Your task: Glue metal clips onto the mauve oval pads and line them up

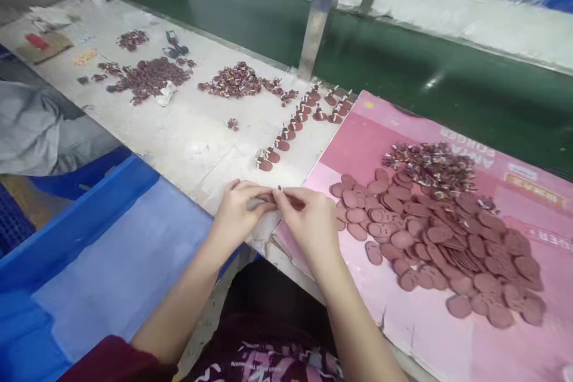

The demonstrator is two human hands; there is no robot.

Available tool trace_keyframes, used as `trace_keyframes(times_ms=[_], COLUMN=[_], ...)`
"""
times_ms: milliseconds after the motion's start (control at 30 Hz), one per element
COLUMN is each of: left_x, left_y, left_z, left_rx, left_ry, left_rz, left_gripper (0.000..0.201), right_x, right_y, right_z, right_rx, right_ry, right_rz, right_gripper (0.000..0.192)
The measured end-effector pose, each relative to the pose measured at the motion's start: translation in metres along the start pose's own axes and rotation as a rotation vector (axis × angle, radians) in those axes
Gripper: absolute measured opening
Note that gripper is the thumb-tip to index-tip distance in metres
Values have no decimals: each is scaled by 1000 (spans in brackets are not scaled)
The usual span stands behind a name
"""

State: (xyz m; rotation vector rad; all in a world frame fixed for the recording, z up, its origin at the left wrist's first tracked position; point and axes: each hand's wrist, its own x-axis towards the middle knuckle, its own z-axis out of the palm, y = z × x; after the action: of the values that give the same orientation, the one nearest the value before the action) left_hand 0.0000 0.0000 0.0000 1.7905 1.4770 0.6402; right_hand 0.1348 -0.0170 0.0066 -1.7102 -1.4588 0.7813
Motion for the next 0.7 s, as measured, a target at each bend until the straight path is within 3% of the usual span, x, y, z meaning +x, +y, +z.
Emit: trace_keyframes(times_ms=[200,700], left_x=[0,1], left_y=[3,1], left_z=[-1,-4], left_rx=[-27,-68], left_ry=[11,-19], left_rz=[-31,4], left_gripper=[29,21], right_x=[-1,2], right_y=[-1,-4], right_z=[1,0], right_rx=[36,18], right_ry=[-25,-73], right_rz=[87,164], right_gripper=[18,18])
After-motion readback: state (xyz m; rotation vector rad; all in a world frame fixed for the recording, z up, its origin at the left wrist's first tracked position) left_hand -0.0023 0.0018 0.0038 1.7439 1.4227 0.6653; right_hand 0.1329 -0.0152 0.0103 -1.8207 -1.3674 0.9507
